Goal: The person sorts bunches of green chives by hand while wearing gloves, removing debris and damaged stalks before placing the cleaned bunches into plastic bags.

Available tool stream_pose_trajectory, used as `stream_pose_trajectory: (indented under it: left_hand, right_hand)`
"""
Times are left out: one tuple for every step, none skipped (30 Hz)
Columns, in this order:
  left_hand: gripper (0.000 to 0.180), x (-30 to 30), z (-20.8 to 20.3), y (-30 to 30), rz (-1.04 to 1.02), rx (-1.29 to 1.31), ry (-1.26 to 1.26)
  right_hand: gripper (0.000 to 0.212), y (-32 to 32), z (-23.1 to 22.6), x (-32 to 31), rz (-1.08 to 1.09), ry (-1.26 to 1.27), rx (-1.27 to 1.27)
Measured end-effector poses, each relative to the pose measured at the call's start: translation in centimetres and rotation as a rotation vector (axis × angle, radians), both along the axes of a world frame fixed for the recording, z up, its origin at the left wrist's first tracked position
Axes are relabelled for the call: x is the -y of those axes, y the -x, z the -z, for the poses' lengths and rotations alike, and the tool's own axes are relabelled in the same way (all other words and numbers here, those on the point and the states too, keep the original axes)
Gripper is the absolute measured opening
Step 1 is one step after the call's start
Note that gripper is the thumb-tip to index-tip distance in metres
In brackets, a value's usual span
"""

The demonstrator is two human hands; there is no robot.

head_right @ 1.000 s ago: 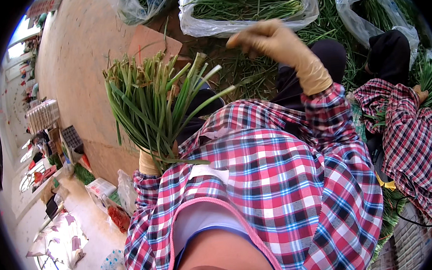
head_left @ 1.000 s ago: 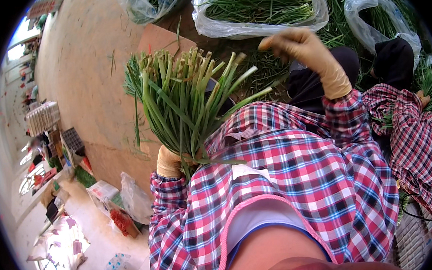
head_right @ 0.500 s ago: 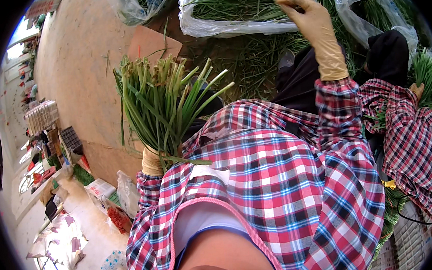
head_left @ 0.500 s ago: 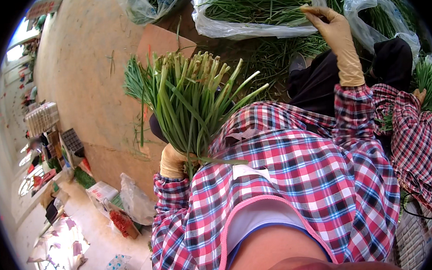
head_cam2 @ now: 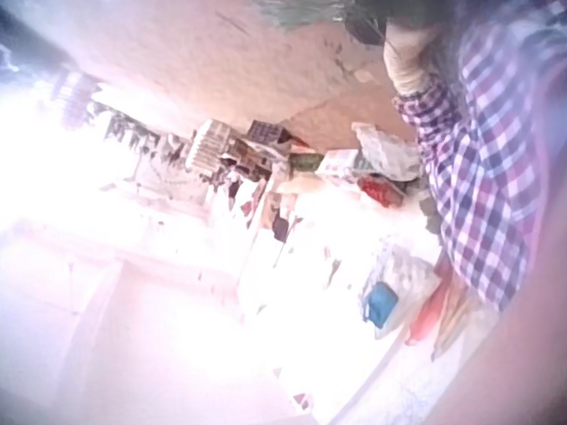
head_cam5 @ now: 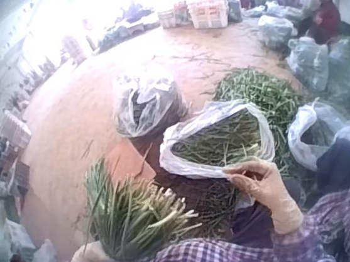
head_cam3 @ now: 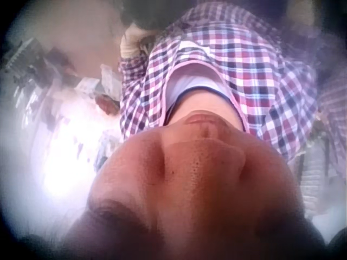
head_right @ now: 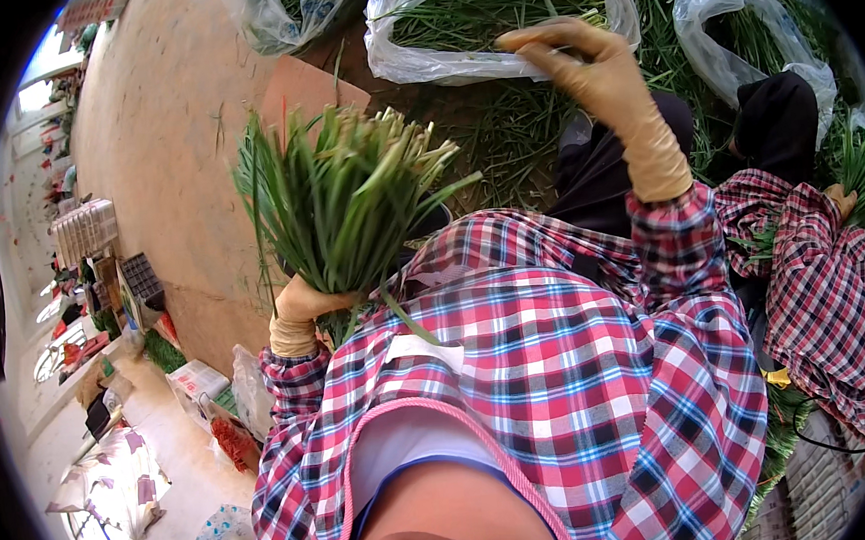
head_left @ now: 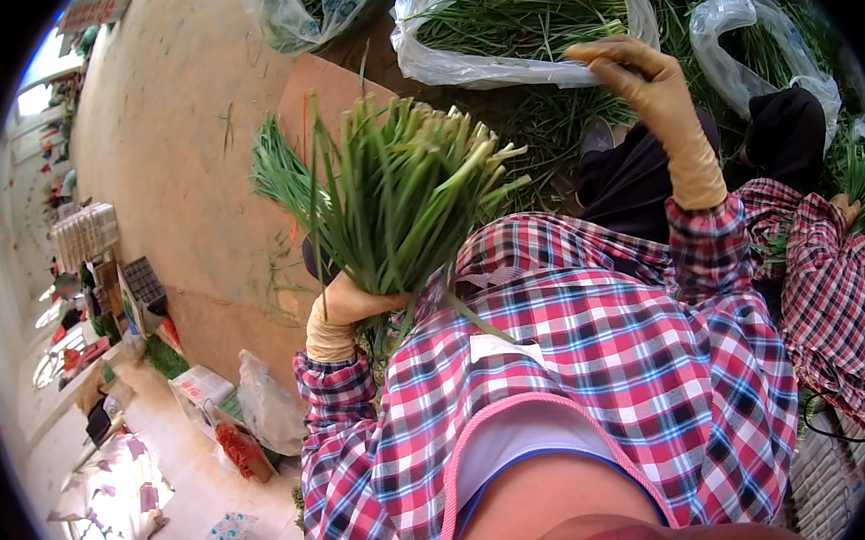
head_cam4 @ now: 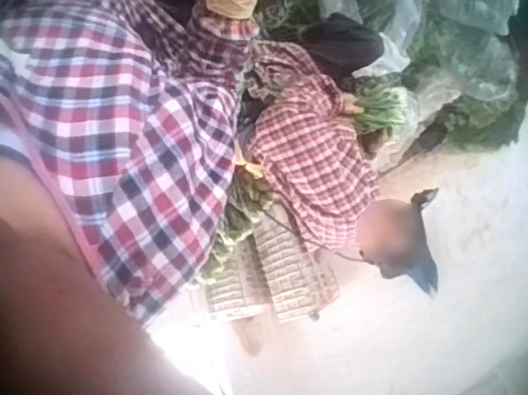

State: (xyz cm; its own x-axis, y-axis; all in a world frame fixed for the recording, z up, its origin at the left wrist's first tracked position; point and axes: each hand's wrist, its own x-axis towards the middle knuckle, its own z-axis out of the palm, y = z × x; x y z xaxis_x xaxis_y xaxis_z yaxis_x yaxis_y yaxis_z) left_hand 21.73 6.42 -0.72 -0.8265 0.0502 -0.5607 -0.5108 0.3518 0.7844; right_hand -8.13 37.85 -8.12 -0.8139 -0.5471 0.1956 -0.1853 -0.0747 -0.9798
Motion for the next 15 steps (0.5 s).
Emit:
stream_pose_trajectory:
  left_hand:
    - [0.058, -0.2, 0.5, 0.7, -0.001, -0.03, 0.03]
    - [0.058, -1.1, 0.0, 1.3, -0.016, -0.049, 0.076]
    - [0.058, -1.6, 0.1, 1.9, -0.028, -0.076, 0.116]
    - [0.057, -1.6, 0.6, 1.9, -0.03, -0.044, 0.107]
    - [0.057, -1.6, 0.5, 2.1, -0.057, -0.005, 0.089]
    - [0.058, -1.6, 0.3, 2.2, -0.085, 0.034, 0.07]
    - [0.058, -1.6, 0.2, 2.2, -0.112, 0.074, 0.052]
    - [0.059, -1.3, 0.6, 1.1, -0.121, -0.023, 0.08]
    - [0.06, -1.0, 0.6, 0.6, -0.14, -0.006, 0.068]
    - [0.061, -0.6, 0.5, 0.1, -0.16, 0.011, 0.056]
    - [0.062, -0.4, 0.9, 0.0, -0.169, 0.023, 0.033]
    - [0.058, -0.5, 0.6, 0.3, -0.148, 0.041, 0.049]
    - [0.056, -0.7, 0.5, 0.5, -0.127, 0.018, 0.049]
    - [0.054, -0.9, 0.3, 0.8, -0.106, -0.005, 0.046]
    - [0.052, -1.2, 0.2, 0.7, -0.091, -0.019, 0.045]
  right_hand:
    - [0.024, -1.4, -1.9, 1.0, -0.033, -0.073, -0.166]
    - [0.028, -2.5, -3.2, 2.7, -0.1, -0.092, -0.436]
    - [0.026, -4.2, -4.5, 4.2, -0.179, -0.226, -0.443]
    - [0.025, -5.1, -3.8, 5.4, -0.166, -0.205, -0.485]
    - [0.024, -5.8, -2.8, 6.2, -0.152, -0.189, -0.528]
    - [0.022, -5.8, -2.2, 6.0, -0.13, -0.202, -0.481]
    - [0.02, -5.7, -1.6, 5.5, -0.109, -0.215, -0.433]
    - [0.019, -5.6, -1.2, 5.1, -0.106, -0.216, -0.38]
    - [0.015, -5.0, -0.9, 4.8, -0.081, -0.235, -0.321]
    - [0.013, -3.7, 0.0, 4.4, 0.021, -0.251, -0.344]
    - [0.012, -1.8, 1.2, 3.5, 0.133, -0.281, -0.372]
    - [0.012, 0.1, 2.3, 2.4, 0.28, -0.388, -0.441]
    - [0.012, 1.8, 2.8, 1.4, 0.426, -0.487, -0.515]
    - [0.02, 2.7, 2.0, 0.9, 0.396, -0.344, -0.518]
    - [0.022, 1.9, 0.1, 1.7, 0.274, -0.312, -0.551]
